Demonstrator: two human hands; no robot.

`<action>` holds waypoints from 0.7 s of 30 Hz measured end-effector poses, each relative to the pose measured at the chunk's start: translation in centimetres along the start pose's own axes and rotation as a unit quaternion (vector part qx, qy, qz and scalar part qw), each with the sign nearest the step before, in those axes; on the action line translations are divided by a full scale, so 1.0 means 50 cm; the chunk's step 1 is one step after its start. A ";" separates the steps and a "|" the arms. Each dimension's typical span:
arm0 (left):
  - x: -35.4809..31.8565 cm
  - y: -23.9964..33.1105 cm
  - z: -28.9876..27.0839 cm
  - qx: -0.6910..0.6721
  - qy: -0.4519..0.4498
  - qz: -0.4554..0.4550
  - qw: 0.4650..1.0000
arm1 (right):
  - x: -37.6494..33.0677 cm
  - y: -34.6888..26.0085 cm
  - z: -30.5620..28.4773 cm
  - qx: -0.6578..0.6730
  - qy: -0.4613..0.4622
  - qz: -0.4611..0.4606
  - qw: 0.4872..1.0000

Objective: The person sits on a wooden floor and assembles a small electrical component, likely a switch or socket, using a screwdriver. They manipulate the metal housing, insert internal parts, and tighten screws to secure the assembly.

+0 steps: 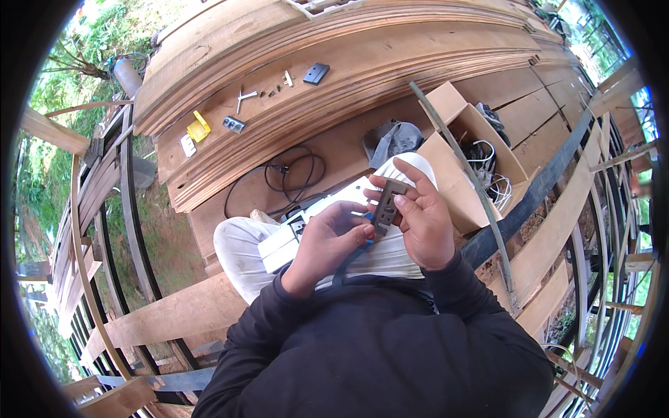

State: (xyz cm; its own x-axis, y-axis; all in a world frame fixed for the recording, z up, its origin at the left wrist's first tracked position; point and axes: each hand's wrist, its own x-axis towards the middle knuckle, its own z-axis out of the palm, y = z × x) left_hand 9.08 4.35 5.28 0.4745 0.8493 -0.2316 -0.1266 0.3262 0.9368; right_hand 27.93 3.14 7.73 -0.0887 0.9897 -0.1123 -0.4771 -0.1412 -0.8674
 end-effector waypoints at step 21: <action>0.088 -0.085 -0.159 0.525 0.045 -0.046 0.849 | -0.012 0.009 0.011 -0.381 -0.041 -0.409 0.828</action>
State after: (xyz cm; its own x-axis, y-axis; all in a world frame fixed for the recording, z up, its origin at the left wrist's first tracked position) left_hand 4.79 9.99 -1.82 0.3655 0.8842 -0.2909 0.7753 -0.1162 0.6208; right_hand 27.30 2.50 7.68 -0.0822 0.7382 0.6696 0.2816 0.6617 -0.6949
